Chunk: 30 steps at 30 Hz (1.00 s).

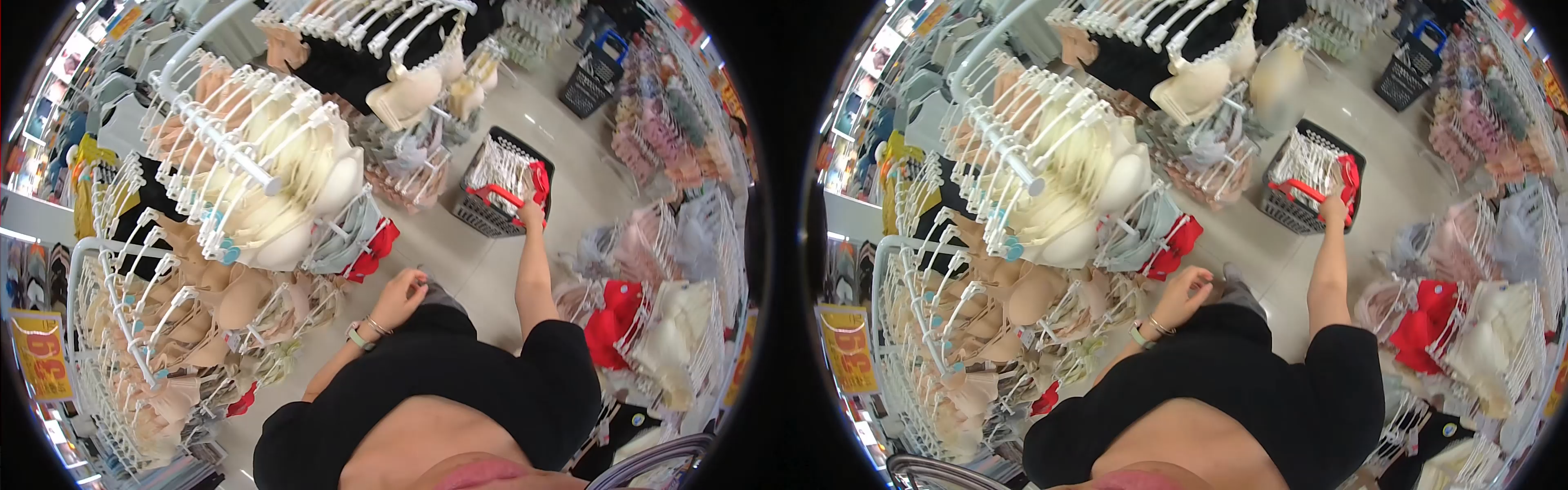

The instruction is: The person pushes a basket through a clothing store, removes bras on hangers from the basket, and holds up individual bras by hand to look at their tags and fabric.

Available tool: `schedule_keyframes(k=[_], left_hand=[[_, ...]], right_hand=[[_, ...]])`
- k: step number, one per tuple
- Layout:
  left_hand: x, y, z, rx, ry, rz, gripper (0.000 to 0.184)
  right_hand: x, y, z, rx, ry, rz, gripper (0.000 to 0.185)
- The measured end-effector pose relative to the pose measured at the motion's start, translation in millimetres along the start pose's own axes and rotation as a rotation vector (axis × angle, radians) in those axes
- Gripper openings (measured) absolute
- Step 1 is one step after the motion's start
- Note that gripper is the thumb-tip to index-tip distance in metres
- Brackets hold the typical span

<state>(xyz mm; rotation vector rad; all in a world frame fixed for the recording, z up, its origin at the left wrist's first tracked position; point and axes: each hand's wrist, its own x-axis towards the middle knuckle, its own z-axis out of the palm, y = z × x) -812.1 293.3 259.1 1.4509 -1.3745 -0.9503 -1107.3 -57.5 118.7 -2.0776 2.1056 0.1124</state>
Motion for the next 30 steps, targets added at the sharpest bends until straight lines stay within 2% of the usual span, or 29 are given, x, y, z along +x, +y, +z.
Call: schedule_keyframes(k=[4,9,15,17,20,22,23,25,26,27,28,29,30], left_hand=[[-4.5,-13.1,-6.3,-0.056,-0.024,-0.063,0.019],[-6.3,-29.4,-11.0,-0.047,-0.125,-0.177,0.021],[9.5,-33.4,-3.3,0.011,-0.231,-0.044,0.026],[22.8,-46.5,2.4,0.174,-0.308,0.138,0.033],[49.6,-64.4,14.4,0.235,-0.366,0.173,0.044],[68.4,-87.9,23.4,0.307,-0.387,0.236,0.049],[77.4,-100.4,27.6,0.377,-0.388,0.294,0.055],[88.1,-116.9,36.6,0.481,-0.368,0.314,0.055],[91.9,-125.2,41.0,0.592,-0.535,0.226,0.055],[94.3,-137.6,45.9,0.700,-0.701,0.134,0.054],[90.8,-148.5,52.8,0.782,-0.704,0.210,0.038],[88.4,-158.6,62.1,0.779,-0.708,0.212,0.038],[86.1,-153.6,67.6,0.896,-0.740,0.144,0.030]], right_hand=[[-26.2,-10.4,14.8,0.068,0.005,0.048,0.027],[-72.4,-34.5,41.8,0.140,-0.047,-0.039,0.029],[-153.1,-73.8,51.1,0.279,-0.227,-0.106,0.030],[-177.1,-85.9,57.1,0.296,-0.241,-0.095,0.033],[-206.4,-95.4,63.5,0.392,-0.266,-0.066,0.036],[-216.1,-95.3,75.8,0.488,-0.403,-0.246,0.037],[-222.5,-94.1,79.4,0.497,-0.398,-0.229,0.037],[-237.5,-93.1,64.8,0.693,-0.755,-0.182,0.039],[-242.6,-90.9,62.7,0.693,-0.755,-0.176,0.039],[-246.7,-89.1,61.2,0.705,-0.856,-0.204,0.037],[-249.7,-87.8,58.0,0.716,-0.956,-0.231,0.038],[-251.5,-85.9,53.4,0.716,-0.956,-0.225,0.038],[-251.5,-85.2,47.0,0.725,-1.005,-0.243,0.038]])
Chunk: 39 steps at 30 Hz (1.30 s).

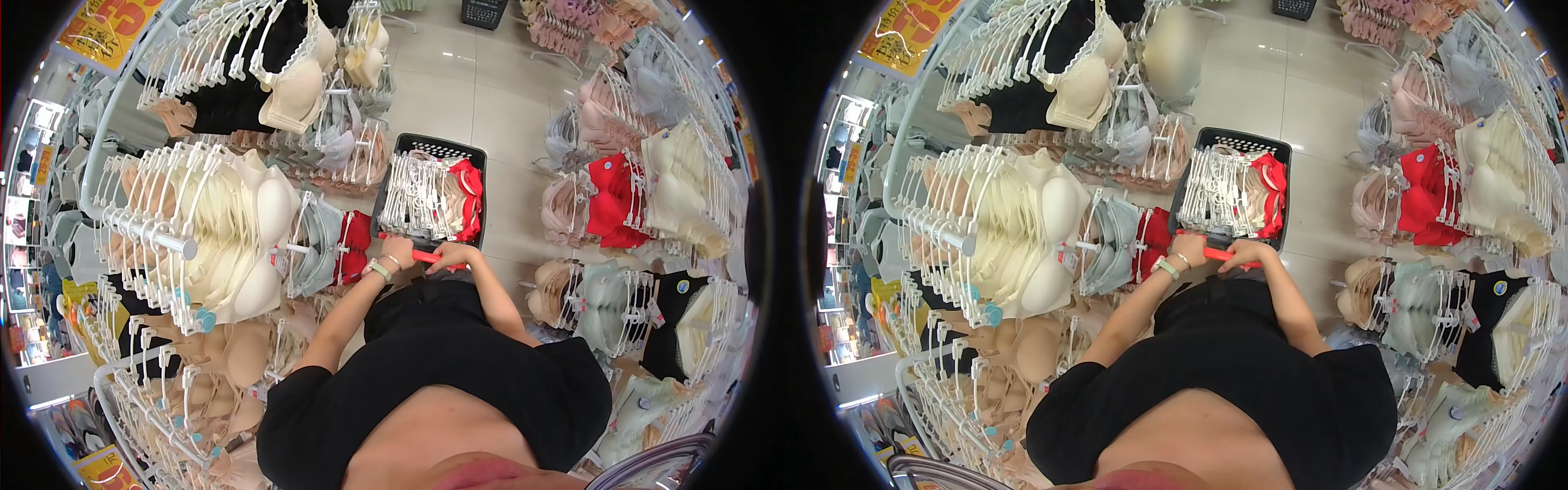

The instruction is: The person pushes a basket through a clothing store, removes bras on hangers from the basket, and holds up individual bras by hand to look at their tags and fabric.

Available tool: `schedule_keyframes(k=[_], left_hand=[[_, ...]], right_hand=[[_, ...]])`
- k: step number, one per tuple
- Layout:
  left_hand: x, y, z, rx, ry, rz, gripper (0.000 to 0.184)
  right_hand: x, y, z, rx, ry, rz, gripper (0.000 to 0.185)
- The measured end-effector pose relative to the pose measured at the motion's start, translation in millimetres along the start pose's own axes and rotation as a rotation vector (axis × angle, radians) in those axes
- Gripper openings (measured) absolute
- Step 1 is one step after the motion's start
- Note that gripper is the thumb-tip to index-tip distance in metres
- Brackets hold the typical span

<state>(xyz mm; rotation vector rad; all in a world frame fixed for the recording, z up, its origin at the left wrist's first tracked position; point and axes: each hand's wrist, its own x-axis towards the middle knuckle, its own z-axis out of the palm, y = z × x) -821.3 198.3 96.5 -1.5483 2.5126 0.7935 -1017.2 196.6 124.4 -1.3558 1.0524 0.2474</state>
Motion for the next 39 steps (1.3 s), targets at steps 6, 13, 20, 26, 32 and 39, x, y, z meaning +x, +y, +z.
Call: schedule_keyframes(k=[6,13,20,26,32,39], left_hand=[[-24.9,21.5,-1.7,-0.046,0.162,-0.027,0.015],[5.5,21.1,-7.4,-0.026,0.070,-0.032,0.017],[28.1,10.0,-17.3,-0.006,0.037,-0.006,0.020],[32.7,10.5,-25.8,0.001,0.065,0.031,0.017],[72.3,23.7,-43.2,-0.013,-0.015,-0.058,0.016],[79.8,23.3,-45.9,-0.057,-0.019,-0.089,0.014]], right_hand=[[-3.5,13.7,-6.0,0.162,-0.151,0.006,0.035],[47.4,62.9,-38.1,0.447,-0.168,-0.076,0.028],[103.6,147.7,-66.1,0.613,0.475,0.146,0.025],[105.3,154.0,-99.5,0.590,0.479,0.258,0.020],[169.4,200.3,-158.7,0.330,0.734,0.200,0.037],[212.7,169.6,-185.9,0.083,0.804,0.061,0.055]])
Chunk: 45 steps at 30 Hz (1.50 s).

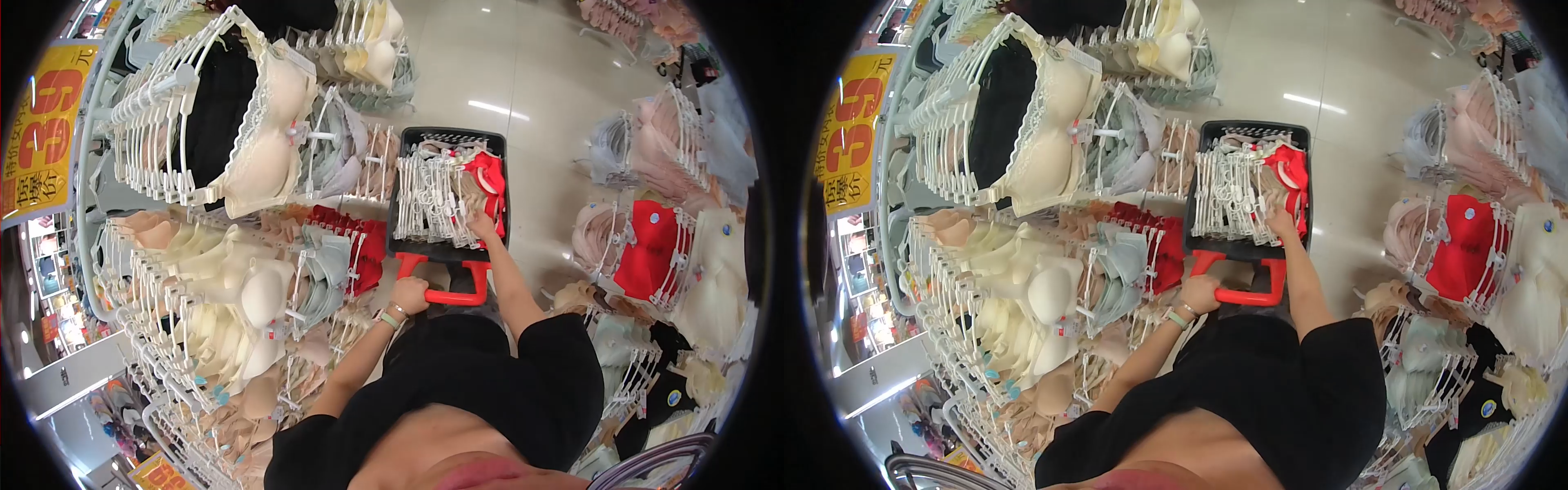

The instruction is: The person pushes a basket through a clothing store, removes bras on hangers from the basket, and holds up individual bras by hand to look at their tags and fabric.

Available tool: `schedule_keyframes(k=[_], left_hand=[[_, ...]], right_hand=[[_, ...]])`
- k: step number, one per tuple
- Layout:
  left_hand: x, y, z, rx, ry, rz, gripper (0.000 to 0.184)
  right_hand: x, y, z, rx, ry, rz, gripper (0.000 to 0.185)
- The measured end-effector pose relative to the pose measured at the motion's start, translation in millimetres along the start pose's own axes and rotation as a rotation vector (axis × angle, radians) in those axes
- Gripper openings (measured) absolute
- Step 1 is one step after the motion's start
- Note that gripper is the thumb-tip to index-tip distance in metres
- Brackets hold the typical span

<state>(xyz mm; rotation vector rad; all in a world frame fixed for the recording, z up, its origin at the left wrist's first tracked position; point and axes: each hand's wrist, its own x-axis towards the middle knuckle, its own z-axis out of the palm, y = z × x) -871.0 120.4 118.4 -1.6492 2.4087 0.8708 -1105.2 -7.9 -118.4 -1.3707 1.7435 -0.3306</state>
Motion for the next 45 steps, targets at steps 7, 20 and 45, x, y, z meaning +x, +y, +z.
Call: schedule_keyframes(k=[7,20,45], left_hand=[[1.4,-1.6,1.6,-0.021,0.040,0.004,0.013],[2.0,-5.5,2.1,-0.043,0.069,0.028,0.012],[10.4,-11.0,4.9,-0.104,0.140,0.037,0.014]], right_hand=[[42.4,-7.4,31.4,-0.257,-0.166,-0.015,0.052],[46.5,-41.4,15.9,0.053,-0.136,0.064,0.048],[68.2,-25.8,68.5,0.263,-0.121,0.131,0.035]])
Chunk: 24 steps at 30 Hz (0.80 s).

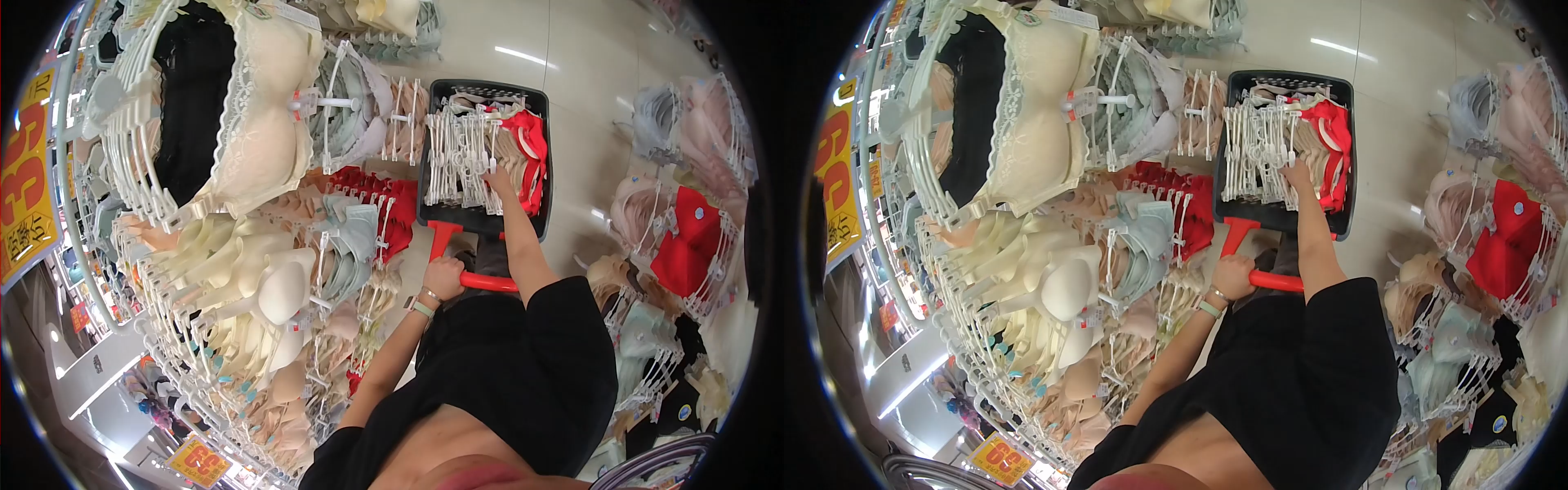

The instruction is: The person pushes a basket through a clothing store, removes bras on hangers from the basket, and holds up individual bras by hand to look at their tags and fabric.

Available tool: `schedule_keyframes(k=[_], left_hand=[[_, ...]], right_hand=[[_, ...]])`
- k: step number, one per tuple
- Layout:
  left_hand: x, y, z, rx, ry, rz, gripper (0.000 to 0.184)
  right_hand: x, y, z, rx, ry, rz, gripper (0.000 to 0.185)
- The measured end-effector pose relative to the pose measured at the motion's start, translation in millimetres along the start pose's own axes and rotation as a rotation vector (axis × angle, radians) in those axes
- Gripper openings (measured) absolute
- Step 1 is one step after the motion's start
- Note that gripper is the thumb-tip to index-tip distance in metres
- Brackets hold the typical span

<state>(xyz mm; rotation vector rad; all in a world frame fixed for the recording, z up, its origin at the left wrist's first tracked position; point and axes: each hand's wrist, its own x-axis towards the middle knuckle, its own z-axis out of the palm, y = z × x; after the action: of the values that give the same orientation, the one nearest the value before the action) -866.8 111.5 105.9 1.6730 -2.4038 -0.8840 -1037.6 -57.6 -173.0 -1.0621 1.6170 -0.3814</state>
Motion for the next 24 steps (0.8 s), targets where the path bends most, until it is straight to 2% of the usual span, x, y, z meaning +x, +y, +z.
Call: schedule_keyframes(k=[1,3,4,9,11,15,17,18,19,21,22,24], left_hand=[[1.3,-0.2,-0.2,0.009,-0.006,-0.009,0.014],[1.9,-1.0,0.3,0.012,-0.019,-0.022,0.015],[1.9,-2.5,0.5,0.008,-0.014,-0.017,0.014],[5.9,-4.9,2.0,0.005,-0.003,-0.008,0.013],[3.8,-3.3,0.1,0.002,-0.022,-0.016,0.013],[3.6,-7.1,-1.8,-0.012,-0.013,-0.009,0.013],[7.1,-6.6,-0.8,-0.010,0.023,0.006,0.016],[7.5,-5.6,-1.7,-0.008,0.024,0.005,0.016],[7.7,-4.2,-2.9,-0.014,0.030,0.010,0.015],[6.4,-2.3,-3.7,-0.019,0.036,0.015,0.015],[4.9,-2.2,-2.7,-0.011,0.026,0.009,0.015],[4.3,-2.5,-1.6,0.001,0.020,0.012,0.015]], right_hand=[[3.9,0.6,4.8,-0.002,-0.004,0.009,0.035],[9.7,1.7,18.5,0.245,0.039,0.002,0.057],[4.0,-5.4,17.4,0.254,0.045,-0.004,0.074],[0.6,-15.4,26.3,0.086,0.112,0.025,0.087],[-5.2,-15.6,37.0,-0.115,0.194,0.028,0.094],[-6.7,-25.5,38.8,-0.215,0.197,0.117,0.093],[-3.3,-21.5,32.0,-0.211,0.234,0.073,0.084],[-7.6,-19.6,28.2,-0.222,0.280,0.018,0.071],[-11.8,-18.0,24.2,-0.221,0.279,0.016,0.071],[-20.5,-17.3,17.2,-0.073,0.311,-0.133,0.057],[-23.7,-19.2,15.4,-0.097,0.344,-0.099,0.049],[-23.4,-18.8,8.0,-0.099,0.325,-0.114,0.045]])
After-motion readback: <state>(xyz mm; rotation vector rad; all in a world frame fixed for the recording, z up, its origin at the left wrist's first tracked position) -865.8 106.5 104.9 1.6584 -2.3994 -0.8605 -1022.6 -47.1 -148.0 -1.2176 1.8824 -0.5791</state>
